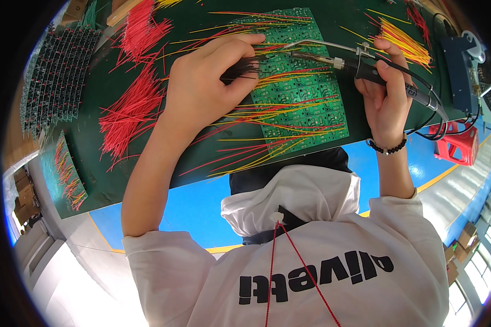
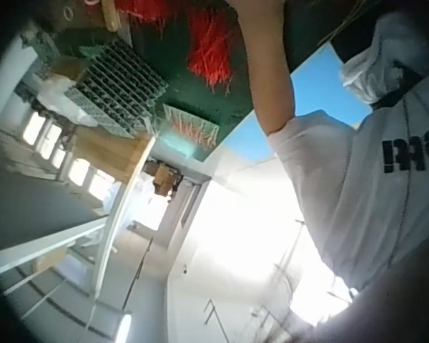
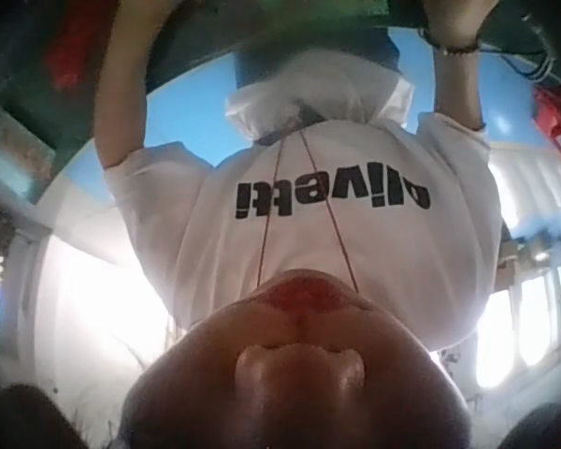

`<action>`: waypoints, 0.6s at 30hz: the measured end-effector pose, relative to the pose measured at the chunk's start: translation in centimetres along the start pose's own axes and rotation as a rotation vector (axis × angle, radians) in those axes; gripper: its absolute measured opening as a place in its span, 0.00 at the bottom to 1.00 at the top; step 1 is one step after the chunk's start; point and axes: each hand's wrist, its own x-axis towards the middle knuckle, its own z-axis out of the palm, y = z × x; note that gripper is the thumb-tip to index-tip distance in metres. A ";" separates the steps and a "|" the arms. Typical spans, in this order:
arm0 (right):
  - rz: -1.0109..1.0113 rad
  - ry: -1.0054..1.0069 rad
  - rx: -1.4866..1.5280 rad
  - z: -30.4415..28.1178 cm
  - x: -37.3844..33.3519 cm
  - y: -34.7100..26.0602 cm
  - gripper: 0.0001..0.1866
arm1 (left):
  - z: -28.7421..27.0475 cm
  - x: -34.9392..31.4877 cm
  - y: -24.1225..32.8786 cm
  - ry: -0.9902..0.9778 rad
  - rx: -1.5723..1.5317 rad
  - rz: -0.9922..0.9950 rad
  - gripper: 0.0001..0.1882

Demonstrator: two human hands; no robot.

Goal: The person solders various colored wires onto a green printed circuit board with a soldering iron.

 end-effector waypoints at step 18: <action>0.011 0.018 -0.106 0.2 0.0 -0.1 0.16 | 0.2 0.1 -0.6 0.071 0.038 0.067 0.09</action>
